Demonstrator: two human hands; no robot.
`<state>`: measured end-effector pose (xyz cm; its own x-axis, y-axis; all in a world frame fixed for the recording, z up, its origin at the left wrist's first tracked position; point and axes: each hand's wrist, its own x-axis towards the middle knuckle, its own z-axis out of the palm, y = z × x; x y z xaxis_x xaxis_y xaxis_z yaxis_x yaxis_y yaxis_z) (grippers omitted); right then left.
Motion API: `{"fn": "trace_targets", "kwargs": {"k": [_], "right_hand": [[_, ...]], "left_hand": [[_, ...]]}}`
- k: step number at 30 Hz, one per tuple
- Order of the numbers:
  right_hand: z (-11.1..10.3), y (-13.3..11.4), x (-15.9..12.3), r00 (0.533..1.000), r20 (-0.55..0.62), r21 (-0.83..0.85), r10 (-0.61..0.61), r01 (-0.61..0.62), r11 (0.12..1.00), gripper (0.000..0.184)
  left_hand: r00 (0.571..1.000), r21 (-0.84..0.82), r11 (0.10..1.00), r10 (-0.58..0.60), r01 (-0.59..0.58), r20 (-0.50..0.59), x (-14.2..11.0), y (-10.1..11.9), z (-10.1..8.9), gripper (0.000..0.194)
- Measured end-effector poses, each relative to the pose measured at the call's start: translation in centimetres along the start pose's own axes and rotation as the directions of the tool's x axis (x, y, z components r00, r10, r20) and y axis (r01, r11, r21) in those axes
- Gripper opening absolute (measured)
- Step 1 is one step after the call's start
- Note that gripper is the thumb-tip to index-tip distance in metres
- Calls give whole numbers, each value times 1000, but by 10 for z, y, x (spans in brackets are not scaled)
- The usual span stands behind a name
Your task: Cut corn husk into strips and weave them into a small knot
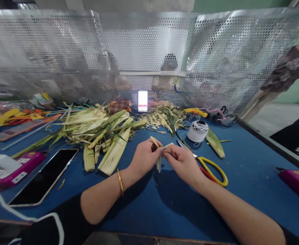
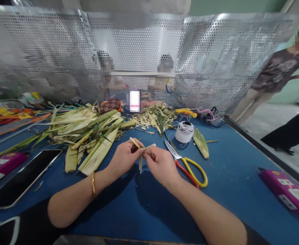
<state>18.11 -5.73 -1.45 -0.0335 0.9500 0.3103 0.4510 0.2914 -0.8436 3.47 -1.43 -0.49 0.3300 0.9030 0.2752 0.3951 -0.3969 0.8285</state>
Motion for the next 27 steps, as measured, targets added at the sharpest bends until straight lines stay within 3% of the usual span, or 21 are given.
{"fn": "trace_targets", "kwargs": {"k": [3, 6, 8, 10, 13, 15, 17, 20, 23, 25, 27], "right_hand": [[-6, -4, -1, 994, 18, -118, -110, 111, 987, 22], [-14, 1, 5, 998, 32, -78, -47, 49, 996, 22], [-19, 8, 10, 1000, 24, -53, 11, -9, 999, 22], [-22, 14, 14, 1000, 5, -71, 31, -31, 997, 21], [-26, 18, 18, 998, -15, -163, -62, 59, 985, 18], [-26, 18, 18, 991, -2, -226, -131, 127, 966, 16], [-24, 19, 18, 991, 36, -282, -128, 133, 950, 14], [-21, 25, 19, 991, 127, -306, 36, 5, 952, 13], [-18, 32, 21, 963, 203, -291, 179, -115, 950, 13], [-18, 35, 21, 957, 220, -296, 187, -117, 948, 13], [-19, 35, 21, 960, 223, -308, 170, -96, 946, 13]], "left_hand": [[998, 79, 996, 32, -35, 50, -2, 3, -1, 7], [992, 156, 984, 64, -81, 110, -2, 4, -2, 8], [982, 267, 948, 142, -172, 126, -3, 2, -3, 9], [951, 421, 853, 266, -309, 160, -5, 1, -3, 13], [883, 623, 629, 381, -465, 275, -10, 0, 0, 20], [863, 708, 502, 369, -498, 345, -14, 2, 4, 20], [860, 738, 445, 313, -508, 404, -18, 3, 9, 21], [852, 680, 519, 243, -518, 463, -20, 4, 14, 19], [874, 551, 710, 191, -438, 447, -13, 1, 10, 25], [909, 440, 842, 129, -311, 396, -6, -2, 3, 28], [918, 336, 915, 79, -222, 389, 0, -5, -2, 28]]}}
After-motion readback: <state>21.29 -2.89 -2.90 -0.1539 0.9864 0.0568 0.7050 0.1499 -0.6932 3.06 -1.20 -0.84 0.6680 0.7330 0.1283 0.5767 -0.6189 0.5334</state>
